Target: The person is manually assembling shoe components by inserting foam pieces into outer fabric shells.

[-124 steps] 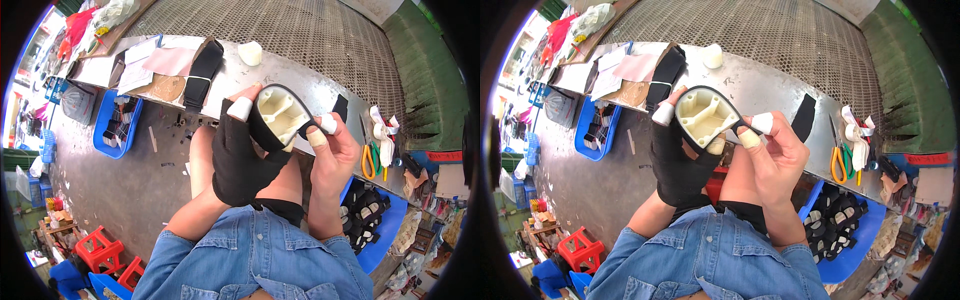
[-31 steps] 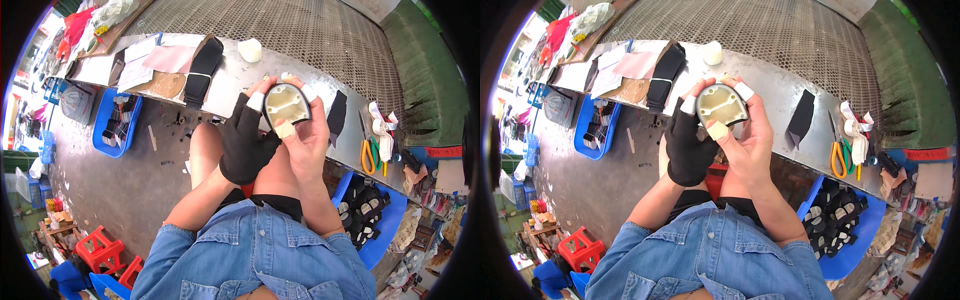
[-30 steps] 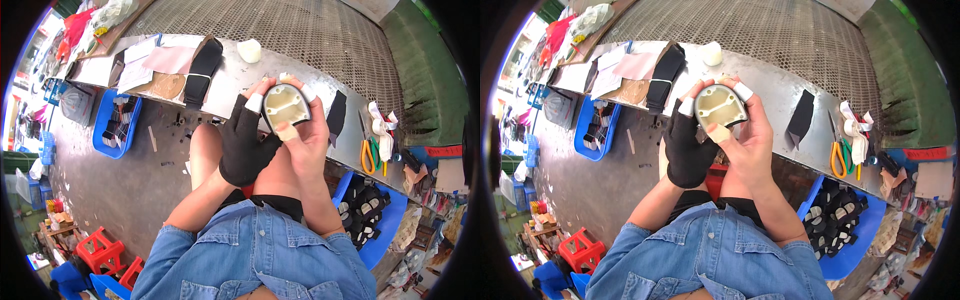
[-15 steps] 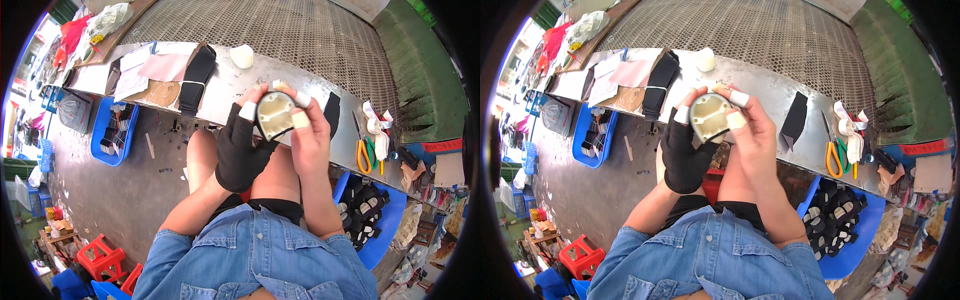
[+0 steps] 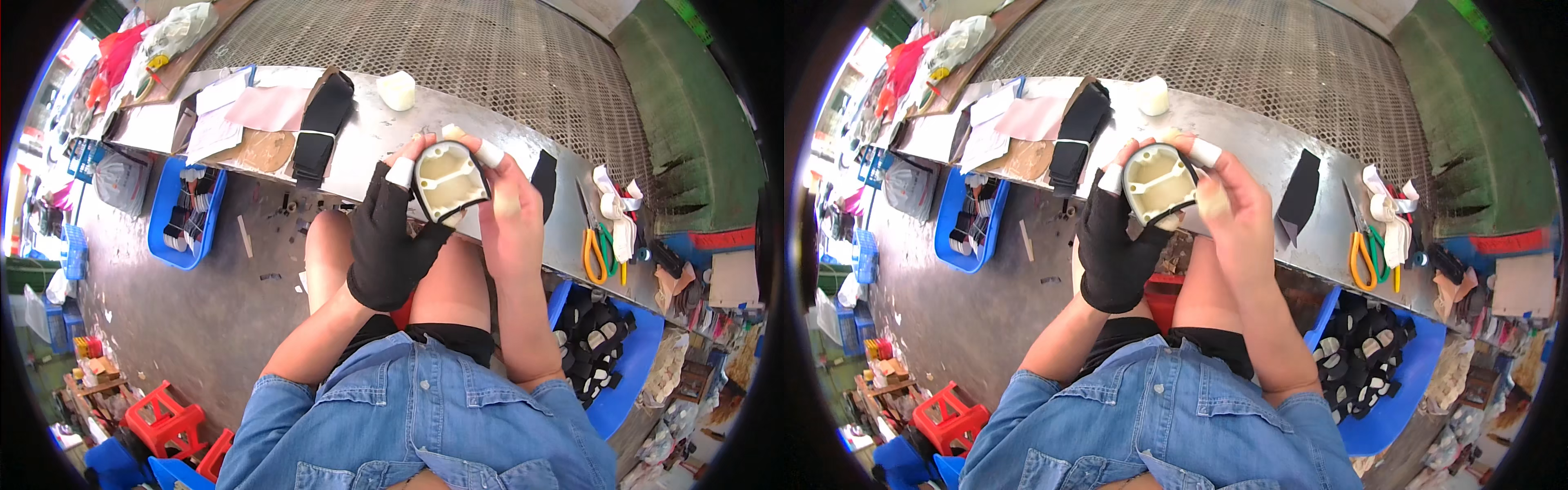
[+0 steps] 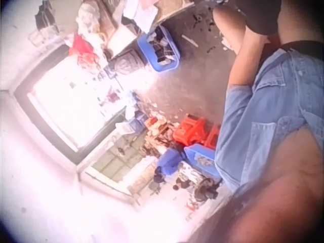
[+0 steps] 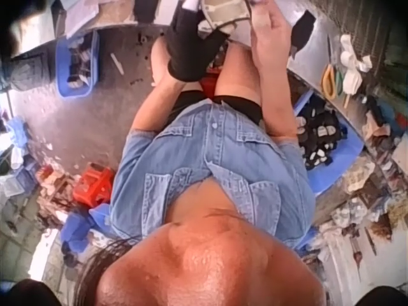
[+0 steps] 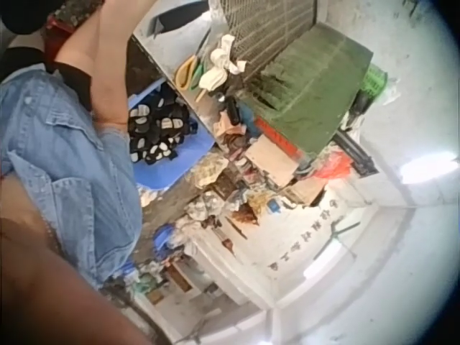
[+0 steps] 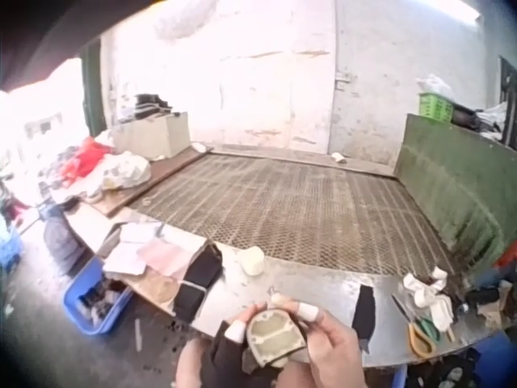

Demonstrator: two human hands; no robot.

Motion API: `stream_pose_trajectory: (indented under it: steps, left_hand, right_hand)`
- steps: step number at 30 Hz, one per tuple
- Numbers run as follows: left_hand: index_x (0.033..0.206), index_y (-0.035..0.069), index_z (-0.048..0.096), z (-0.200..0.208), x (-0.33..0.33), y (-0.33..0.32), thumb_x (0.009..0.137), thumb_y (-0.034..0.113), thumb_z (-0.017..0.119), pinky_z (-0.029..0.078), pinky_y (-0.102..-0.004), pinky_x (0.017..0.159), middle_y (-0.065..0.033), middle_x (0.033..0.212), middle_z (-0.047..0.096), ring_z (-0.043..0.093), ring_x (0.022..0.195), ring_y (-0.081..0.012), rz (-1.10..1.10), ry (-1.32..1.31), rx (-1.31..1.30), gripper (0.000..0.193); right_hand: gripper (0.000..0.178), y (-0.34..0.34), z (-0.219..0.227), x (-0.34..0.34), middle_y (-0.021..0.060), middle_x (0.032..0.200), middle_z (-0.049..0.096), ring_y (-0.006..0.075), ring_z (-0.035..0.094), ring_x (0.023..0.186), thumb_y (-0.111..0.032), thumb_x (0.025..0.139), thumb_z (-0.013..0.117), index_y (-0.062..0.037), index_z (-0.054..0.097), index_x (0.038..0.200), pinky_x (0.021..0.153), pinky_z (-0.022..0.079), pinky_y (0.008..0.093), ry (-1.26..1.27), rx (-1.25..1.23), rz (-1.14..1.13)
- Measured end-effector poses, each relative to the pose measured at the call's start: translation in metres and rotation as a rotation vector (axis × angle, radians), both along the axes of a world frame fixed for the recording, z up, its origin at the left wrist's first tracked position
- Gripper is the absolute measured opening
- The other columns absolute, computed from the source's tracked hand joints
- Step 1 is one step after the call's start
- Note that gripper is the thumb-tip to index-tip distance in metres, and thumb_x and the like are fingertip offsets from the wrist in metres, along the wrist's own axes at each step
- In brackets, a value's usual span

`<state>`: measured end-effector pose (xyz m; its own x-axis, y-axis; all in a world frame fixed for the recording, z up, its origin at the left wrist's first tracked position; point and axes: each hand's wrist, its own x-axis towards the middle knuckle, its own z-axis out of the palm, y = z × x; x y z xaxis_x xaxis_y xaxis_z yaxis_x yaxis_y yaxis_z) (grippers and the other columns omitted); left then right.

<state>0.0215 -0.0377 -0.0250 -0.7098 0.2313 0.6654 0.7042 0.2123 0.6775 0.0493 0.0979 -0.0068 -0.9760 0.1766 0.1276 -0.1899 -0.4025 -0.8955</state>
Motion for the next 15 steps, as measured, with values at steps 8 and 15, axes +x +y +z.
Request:
stream_pose_trajectory:
  steps: [8, 15]
  left_hand:
    - [0.139, -0.001, 0.041, -0.003, 0.0, 0.007, 0.075, 0.0, 0.067, 0.05, -0.0393, 0.09, -0.0204, 0.126, 0.053, 0.056, 0.113, -0.0365, 0.083, 0.063, 0.046, 0.069]
    - [0.139, 0.003, 0.042, 0.012, 0.0, -0.007, 0.065, -0.006, 0.071, 0.046, -0.0384, 0.097, -0.0169, 0.127, 0.049, 0.052, 0.117, -0.0333, -0.017, 0.022, -0.023, 0.08]
  right_hand:
    - [0.058, -0.03, -0.013, 0.006, 0.0113, 0.126, 0.054, 0.0196, 0.053, 0.117, -0.012, 0.086, 0.069, 0.0053, 0.042, 0.134, 0.102, 0.04, 0.0329, 0.224, 0.461, -0.249]
    - [0.038, -0.021, -0.019, 0.01, 0.0111, 0.123, 0.057, 0.0164, 0.054, 0.115, -0.01, 0.094, 0.059, 0.0029, 0.049, 0.128, 0.098, 0.044, 0.032, -0.003, -0.14, -0.076]
